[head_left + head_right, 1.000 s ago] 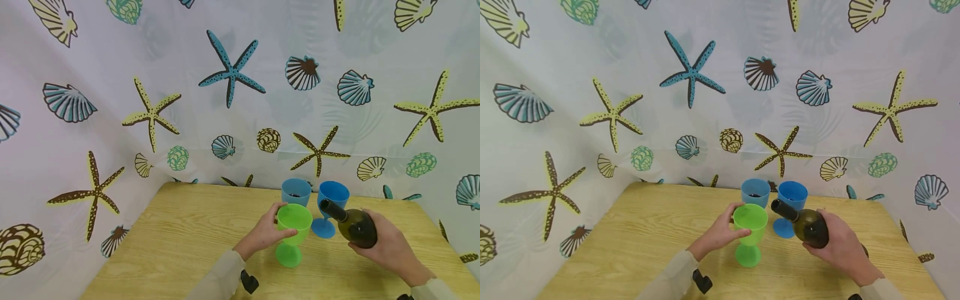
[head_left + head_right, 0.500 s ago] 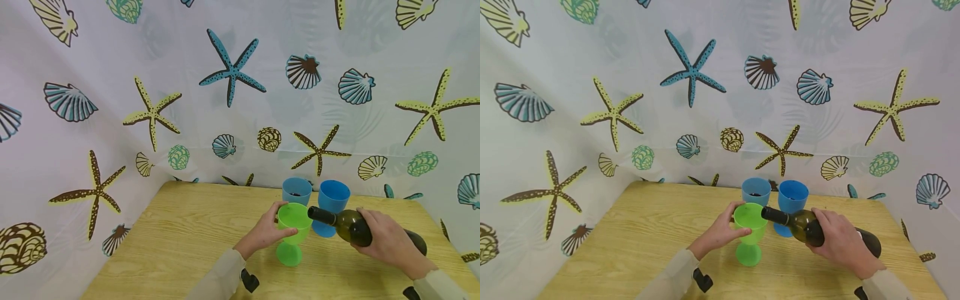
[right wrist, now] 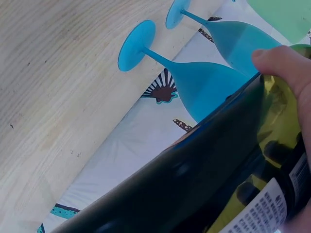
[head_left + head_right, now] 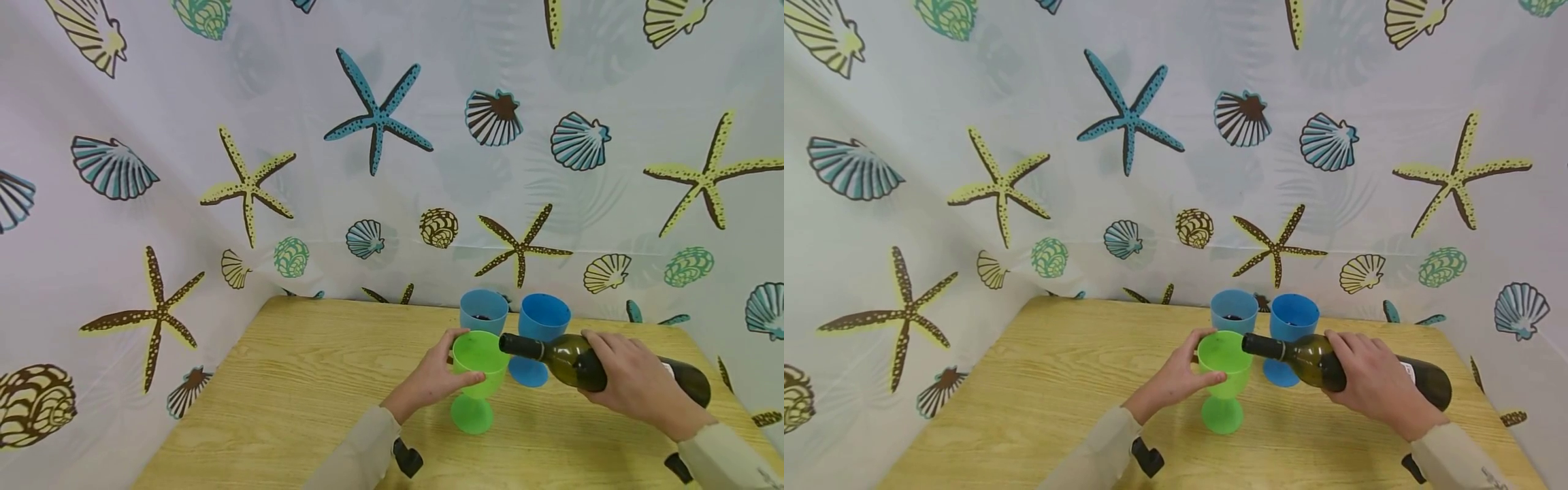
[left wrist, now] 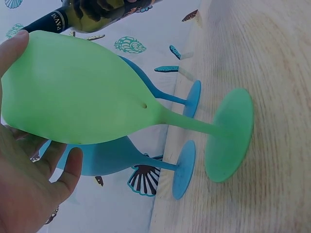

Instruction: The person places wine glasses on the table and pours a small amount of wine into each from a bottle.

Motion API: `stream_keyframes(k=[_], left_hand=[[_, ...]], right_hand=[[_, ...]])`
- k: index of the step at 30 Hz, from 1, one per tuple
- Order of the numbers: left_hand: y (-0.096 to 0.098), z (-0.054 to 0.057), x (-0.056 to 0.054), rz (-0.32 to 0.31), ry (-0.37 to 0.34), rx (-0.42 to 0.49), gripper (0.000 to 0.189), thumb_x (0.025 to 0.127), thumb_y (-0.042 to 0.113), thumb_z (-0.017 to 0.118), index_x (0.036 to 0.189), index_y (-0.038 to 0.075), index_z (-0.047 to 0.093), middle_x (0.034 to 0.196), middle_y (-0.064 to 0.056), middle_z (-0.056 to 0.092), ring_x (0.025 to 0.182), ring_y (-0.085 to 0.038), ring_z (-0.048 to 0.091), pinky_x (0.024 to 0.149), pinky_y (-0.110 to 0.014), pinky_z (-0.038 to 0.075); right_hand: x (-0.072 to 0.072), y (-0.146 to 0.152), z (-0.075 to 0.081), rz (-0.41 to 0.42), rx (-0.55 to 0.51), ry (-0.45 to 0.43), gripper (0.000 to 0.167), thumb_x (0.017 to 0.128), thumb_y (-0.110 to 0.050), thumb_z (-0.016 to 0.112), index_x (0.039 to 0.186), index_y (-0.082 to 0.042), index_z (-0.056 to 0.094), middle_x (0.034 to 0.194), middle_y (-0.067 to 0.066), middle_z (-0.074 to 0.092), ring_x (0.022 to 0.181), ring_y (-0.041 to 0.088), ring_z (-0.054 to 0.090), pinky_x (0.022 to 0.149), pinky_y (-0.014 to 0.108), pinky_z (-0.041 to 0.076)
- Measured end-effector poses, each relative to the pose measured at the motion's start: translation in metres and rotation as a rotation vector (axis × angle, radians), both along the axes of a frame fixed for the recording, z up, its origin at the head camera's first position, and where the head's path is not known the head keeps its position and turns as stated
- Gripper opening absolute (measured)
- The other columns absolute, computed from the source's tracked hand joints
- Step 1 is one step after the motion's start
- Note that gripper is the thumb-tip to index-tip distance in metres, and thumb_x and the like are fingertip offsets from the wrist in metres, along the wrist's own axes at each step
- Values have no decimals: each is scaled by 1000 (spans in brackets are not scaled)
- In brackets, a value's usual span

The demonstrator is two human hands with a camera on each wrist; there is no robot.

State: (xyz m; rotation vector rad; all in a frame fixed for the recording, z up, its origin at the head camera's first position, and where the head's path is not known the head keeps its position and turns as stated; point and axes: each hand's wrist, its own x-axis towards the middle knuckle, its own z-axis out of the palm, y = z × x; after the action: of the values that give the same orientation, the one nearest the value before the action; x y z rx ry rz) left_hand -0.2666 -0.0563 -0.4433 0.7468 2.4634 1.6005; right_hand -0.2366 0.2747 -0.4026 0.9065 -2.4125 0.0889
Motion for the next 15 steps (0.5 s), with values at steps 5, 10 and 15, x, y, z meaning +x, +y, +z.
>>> stream_keyframes(k=[5, 10, 15], left_hand=[[0, -1, -1, -2, 3, 6, 77, 85, 41, 70, 145, 16, 30, 137, -2, 43, 112, -16, 51, 90, -37, 44], [0, -1, -1, -3, 2, 15, 76, 85, 40, 70, 145, 16, 30, 136, -2, 44, 111, -16, 51, 89, -36, 45], [0, -1, -1, -4, -3, 16, 76, 85, 40, 70, 145, 16, 30, 136, -2, 44, 109, -16, 52, 87, -35, 46]], right_hand=[[-2, 0, 4, 1, 40, 10, 88, 59, -45, 88, 122, 4, 52, 102, 17, 61, 86, 34, 61, 70, 50, 50], [-3, -1, 7, -9, 69, 17, 91, 49, -35, 93, 120, 5, 53, 102, 18, 62, 86, 35, 61, 71, 52, 50], [-4, -2, 10, 0, 82, 26, 91, 48, -33, 93, 119, 6, 53, 102, 19, 61, 86, 35, 61, 72, 53, 49]])
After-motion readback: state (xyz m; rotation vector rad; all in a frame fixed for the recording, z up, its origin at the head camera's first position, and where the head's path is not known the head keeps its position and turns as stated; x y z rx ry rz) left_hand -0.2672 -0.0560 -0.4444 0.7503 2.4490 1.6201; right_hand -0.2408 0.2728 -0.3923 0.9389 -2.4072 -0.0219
